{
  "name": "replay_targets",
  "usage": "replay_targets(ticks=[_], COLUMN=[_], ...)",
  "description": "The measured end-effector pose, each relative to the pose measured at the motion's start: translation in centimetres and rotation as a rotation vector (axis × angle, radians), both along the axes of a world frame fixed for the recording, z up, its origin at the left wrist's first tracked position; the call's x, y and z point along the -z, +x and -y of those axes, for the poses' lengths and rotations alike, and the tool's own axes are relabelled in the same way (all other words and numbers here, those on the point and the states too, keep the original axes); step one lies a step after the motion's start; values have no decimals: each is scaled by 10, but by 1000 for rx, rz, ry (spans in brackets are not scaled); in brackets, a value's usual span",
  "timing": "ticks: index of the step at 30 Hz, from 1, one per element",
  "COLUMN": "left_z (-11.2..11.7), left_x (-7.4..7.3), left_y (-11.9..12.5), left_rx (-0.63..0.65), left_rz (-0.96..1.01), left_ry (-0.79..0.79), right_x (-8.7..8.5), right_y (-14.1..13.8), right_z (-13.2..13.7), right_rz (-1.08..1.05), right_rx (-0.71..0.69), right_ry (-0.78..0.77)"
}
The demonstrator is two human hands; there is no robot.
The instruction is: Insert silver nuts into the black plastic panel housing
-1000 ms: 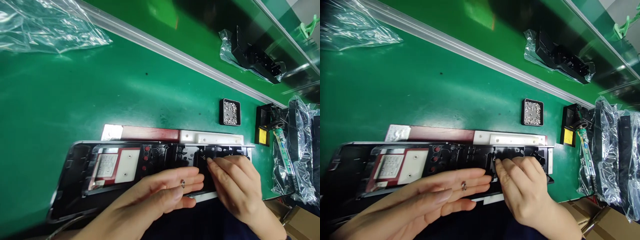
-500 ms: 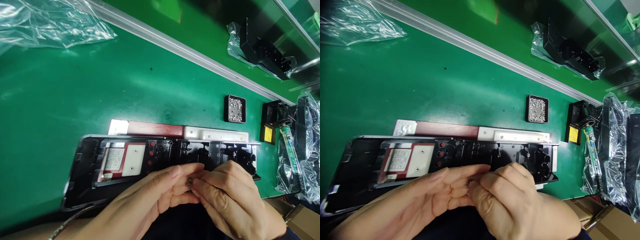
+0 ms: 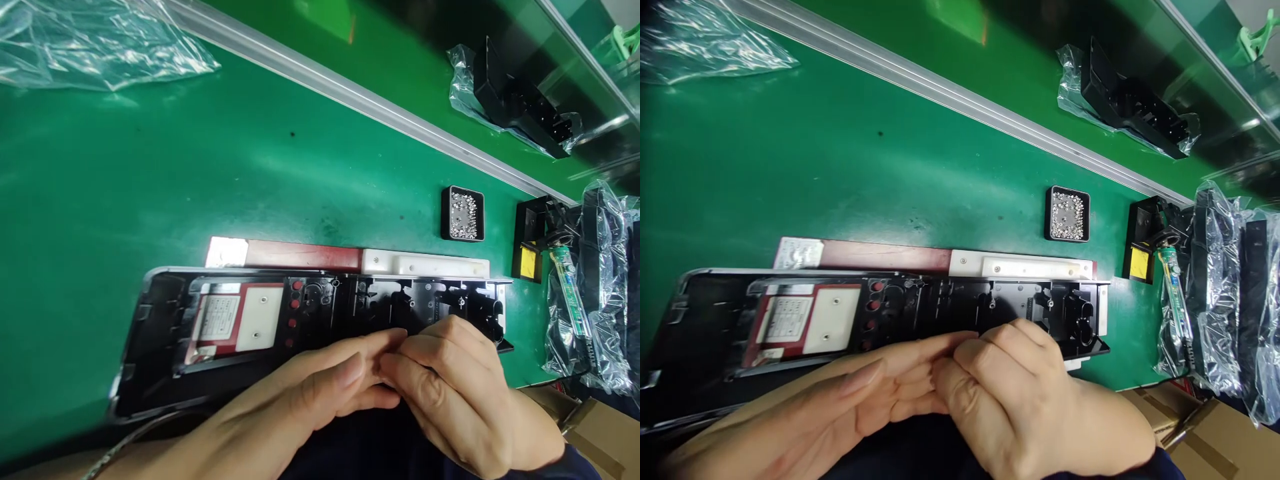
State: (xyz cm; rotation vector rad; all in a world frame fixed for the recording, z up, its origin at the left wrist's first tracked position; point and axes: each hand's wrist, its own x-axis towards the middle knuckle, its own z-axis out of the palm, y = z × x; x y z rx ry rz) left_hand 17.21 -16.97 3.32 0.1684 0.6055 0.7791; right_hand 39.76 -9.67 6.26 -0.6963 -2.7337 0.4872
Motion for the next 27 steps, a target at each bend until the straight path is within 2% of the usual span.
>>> replay_targets(ticks=[5, 8, 13, 18, 27], left_z=[-13, -17, -2, 13, 18], left_x=[-2, 0, 7, 10, 10], left_y=[12, 14, 9, 7, 5], left_rx=[-86, -142, -184, -260, -252], left_rz=[-35, -47, -130, -240, -238], left_ry=[-95, -133, -208, -271, -251], right_x=[3, 9, 16, 15, 12], right_y=[14, 21, 24, 21, 24], right_z=[5, 8, 13, 10, 7], right_rz=[38, -21, -204, -187, -144], right_rx=[34, 63, 98, 63, 15], right_ry=[29, 30, -22, -42, -42])
